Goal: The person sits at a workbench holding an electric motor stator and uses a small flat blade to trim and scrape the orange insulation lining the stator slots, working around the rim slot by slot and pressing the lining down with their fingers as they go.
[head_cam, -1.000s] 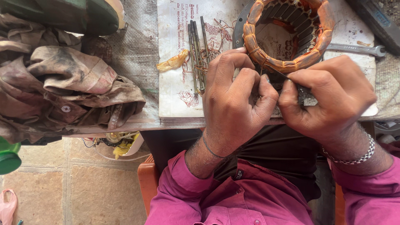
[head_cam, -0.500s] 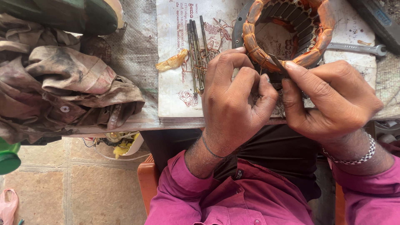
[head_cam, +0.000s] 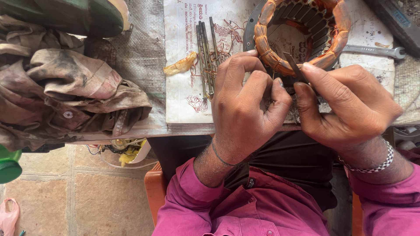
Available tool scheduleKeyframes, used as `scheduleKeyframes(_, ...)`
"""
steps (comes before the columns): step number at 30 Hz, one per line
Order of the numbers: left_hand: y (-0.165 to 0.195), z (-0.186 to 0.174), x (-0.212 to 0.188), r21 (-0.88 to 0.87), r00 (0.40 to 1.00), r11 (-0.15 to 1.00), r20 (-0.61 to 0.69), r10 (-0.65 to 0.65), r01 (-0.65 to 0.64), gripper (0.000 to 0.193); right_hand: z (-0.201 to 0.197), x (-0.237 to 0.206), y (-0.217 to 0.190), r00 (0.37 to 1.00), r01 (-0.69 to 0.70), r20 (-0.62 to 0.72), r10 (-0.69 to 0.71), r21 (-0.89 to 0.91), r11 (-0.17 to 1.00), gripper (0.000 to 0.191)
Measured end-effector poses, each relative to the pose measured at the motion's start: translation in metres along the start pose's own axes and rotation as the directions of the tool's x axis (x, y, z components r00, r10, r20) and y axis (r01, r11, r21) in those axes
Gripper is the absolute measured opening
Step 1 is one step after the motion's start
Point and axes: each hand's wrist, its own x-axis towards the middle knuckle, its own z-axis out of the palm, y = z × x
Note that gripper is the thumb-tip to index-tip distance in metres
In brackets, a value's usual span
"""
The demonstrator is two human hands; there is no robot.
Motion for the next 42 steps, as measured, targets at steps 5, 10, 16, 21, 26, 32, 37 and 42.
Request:
scheduleKeyframes(5, 0.0, -0.001, 0.0, -0.003, 1.0, 1.0, -0.003, 0.005, -0.005, 0.015, 0.002, 0.003, 0.001, 1.0, 0.012, 0.003, -0.012, -0.004, 1.0, 0.027)
scheduleKeyframes(10, 0.001, -0.001, 0.0, -0.017, 1.0, 1.0, -0.007, 0.002, -0.002, 0.015, 0.003, 0.005, 0.002, 1.0, 0.018, 0.002, -0.018, -0.013, 1.0, 0.03)
scheduleKeyframes(16, 0.0, -0.001, 0.0, -0.029, 1.0, 1.0, -0.004, 0.0, 0.0, 0.017, 0.005, 0.006, 0.003, 0.999, 0.025, 0.034, -0.025, -0.017, 1.0, 0.033)
scheduleKeyframes(21, 0.0, -0.001, 0.0, -0.02, 1.0, 1.0, 0.004, 0.001, -0.001, 0.016, 0.006, 0.009, 0.003, 0.997, 0.053, 0.058, -0.053, -0.014, 0.998, 0.036)
scheduleKeyframes(26, -0.001, -0.001, 0.0, 0.003, 1.0, 1.0, 0.022, 0.006, -0.006, 0.014, 0.008, 0.011, 0.002, 0.996, 0.086, 0.021, -0.085, -0.007, 0.996, 0.034)
scheduleKeyframes(32, -0.002, 0.0, 0.0, 0.008, 1.0, 1.0, 0.019, 0.015, -0.016, 0.014, 0.008, 0.007, 0.003, 0.996, 0.092, 0.017, -0.091, -0.009, 0.996, 0.033)
scheduleKeyframes(37, -0.002, 0.001, 0.0, -0.007, 1.0, 1.0, 0.008, 0.013, -0.013, 0.015, 0.006, 0.005, 0.004, 0.998, 0.058, 0.035, -0.057, -0.02, 0.998, 0.034)
scheduleKeyframes(42, -0.002, -0.001, 0.0, -0.018, 1.0, 1.0, 0.009, 0.012, -0.012, 0.014, 0.007, 0.008, 0.002, 0.998, 0.066, 0.025, -0.065, -0.019, 0.998, 0.033)
